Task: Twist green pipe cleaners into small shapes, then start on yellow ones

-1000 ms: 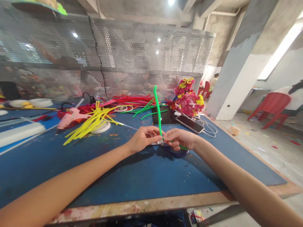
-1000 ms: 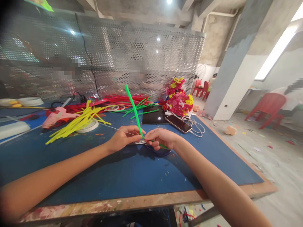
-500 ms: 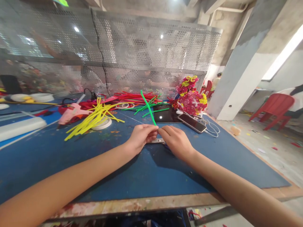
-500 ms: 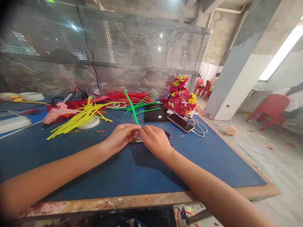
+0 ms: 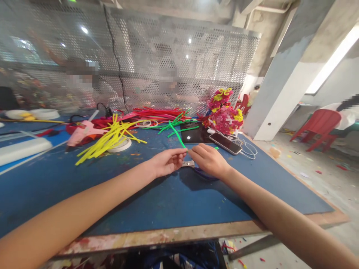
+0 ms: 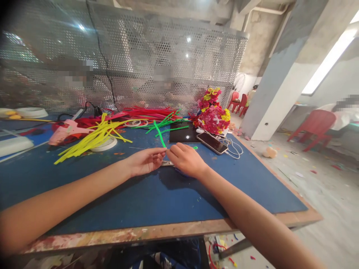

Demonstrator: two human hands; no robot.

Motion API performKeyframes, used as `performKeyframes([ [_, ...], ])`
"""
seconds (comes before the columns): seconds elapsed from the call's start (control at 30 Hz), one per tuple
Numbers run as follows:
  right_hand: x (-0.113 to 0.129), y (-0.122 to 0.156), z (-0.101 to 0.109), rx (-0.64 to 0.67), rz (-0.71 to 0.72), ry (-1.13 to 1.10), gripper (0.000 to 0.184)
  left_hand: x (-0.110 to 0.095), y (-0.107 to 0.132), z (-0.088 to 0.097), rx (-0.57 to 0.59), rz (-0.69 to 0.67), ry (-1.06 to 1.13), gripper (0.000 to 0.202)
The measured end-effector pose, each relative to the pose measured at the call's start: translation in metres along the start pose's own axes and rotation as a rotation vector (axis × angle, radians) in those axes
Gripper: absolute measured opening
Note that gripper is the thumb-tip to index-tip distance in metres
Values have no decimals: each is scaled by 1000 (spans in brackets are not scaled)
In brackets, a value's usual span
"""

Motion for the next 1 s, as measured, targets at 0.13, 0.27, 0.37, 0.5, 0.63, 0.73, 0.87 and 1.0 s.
performKeyframes([
  [0.13, -20, 0, 5, -88, -354, -496, 18, -13, 1, -1, 56, -157, -112, 5],
  [0.27, -38, 10, -18, 60, -856, -1199, 10, -41, 16, -10, 125, -629, -669, 7],
  [0.37, -29, 21, -39, 358, -1054, -1704, 13, -45, 31, -23, 225, -878, -1038, 7],
  [0.5, -33, 22, -42, 361, -984, -1690, 14, -44, 30, -22, 34, -875, -1033, 6],
  [0.63, -40, 8, -14, -21, -614, -925, 14, -27, 13, -8, -133, -477, -527, 13],
  [0.73, -19, 1, -1, -53, -279, -345, 15, -12, 7, -2, -148, -207, -230, 13],
  [0.87, -2, -1, -2, 29, -38, 90, 26, -3, 5, -2, -76, 11, -120, 13],
  [1.0, -1, -1, -3, 46, 14, 182, 27, -2, 5, -3, -22, 108, -67, 16],
])
Point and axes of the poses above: each hand's wrist, its own y-axis away from the middle knuckle, its own z-axis out of the back of the hand, x = y × z, the point moved 6 cm from there along -y, towards the middle knuckle, and after that the axes turned 5 degrees about -y, right-handed, at the moved point
